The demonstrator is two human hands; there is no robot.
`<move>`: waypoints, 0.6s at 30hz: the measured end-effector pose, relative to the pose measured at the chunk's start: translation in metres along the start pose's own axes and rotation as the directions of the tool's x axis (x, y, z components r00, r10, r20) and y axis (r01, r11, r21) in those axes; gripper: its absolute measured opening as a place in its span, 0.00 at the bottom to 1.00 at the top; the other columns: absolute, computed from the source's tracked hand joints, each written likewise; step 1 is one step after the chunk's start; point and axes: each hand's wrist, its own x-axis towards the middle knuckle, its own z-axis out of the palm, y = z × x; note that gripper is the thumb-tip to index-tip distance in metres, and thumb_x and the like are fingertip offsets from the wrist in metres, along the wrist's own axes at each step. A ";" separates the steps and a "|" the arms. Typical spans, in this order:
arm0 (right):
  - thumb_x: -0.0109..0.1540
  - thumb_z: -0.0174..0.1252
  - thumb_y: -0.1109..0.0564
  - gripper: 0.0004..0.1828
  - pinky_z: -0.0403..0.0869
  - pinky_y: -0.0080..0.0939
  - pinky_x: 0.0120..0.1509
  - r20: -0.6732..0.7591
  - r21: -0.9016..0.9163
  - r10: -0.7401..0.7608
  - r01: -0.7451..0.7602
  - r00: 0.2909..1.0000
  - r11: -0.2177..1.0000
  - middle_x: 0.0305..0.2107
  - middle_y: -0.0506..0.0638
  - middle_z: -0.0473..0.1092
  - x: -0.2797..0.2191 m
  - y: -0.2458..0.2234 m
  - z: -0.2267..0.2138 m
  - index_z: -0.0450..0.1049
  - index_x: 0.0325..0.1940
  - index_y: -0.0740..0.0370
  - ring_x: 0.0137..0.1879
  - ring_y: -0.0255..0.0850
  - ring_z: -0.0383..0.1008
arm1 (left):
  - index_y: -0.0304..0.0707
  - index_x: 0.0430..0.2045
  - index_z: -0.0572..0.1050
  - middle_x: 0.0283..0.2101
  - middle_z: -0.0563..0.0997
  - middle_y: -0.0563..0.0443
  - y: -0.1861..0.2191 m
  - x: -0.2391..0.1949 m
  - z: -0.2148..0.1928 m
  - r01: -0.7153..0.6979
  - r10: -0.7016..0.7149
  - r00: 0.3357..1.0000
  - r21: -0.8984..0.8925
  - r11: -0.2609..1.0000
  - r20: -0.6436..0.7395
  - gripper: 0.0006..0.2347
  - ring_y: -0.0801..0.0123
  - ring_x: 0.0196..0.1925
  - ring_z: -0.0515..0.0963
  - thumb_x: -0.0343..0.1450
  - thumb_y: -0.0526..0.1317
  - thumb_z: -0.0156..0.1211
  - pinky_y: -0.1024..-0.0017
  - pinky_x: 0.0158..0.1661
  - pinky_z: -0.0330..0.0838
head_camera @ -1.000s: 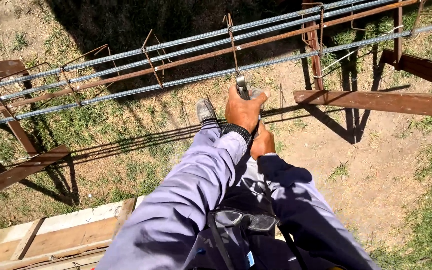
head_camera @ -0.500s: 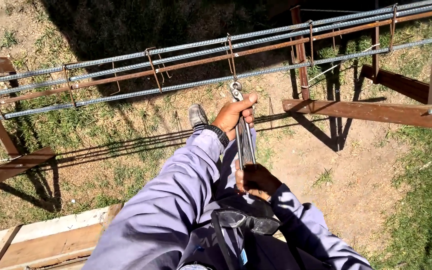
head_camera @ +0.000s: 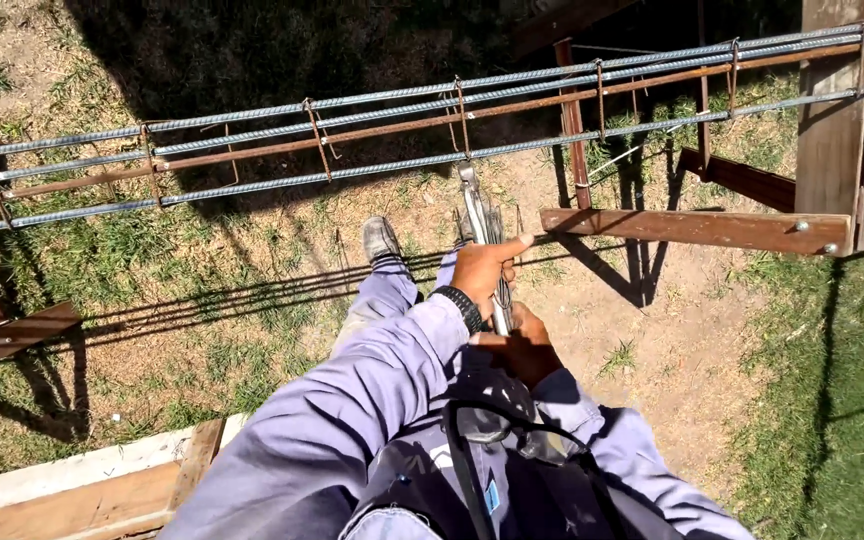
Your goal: Tying rebar intersections with wire using pliers on a wooden support frame
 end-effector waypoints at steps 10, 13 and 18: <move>0.61 0.60 0.50 0.18 0.58 0.31 0.22 0.583 0.477 0.231 -0.559 0.779 0.679 0.13 0.34 0.48 -0.029 -0.046 0.051 0.62 0.20 0.53 0.16 0.29 0.54 | 0.49 0.21 0.68 0.18 0.62 0.68 -0.030 0.044 -0.069 0.194 -0.023 0.872 -0.302 0.933 0.489 0.11 0.86 0.22 0.69 0.71 0.44 0.64 0.79 0.35 0.74; 0.62 0.56 0.49 0.22 0.53 0.31 0.18 0.504 0.435 0.299 -0.537 0.811 0.723 0.13 0.35 0.43 -0.026 -0.043 0.049 0.57 0.17 0.52 0.15 0.29 0.49 | 0.39 0.28 0.76 0.25 0.78 0.56 -0.025 0.046 -0.068 0.247 -0.130 0.875 -0.199 0.948 0.467 0.08 0.73 0.32 0.83 0.70 0.43 0.67 0.70 0.41 0.82; 0.50 0.63 0.59 0.14 0.54 0.42 0.13 0.062 0.324 0.319 -0.321 0.946 0.890 0.09 0.48 0.48 -0.004 -0.013 0.043 0.66 0.16 0.68 0.12 0.41 0.51 | 0.23 0.53 0.61 0.40 0.79 0.41 0.049 -0.041 -0.034 -0.110 0.138 0.989 0.399 0.910 -0.043 0.36 0.55 0.49 0.80 0.61 0.51 0.75 0.53 0.54 0.74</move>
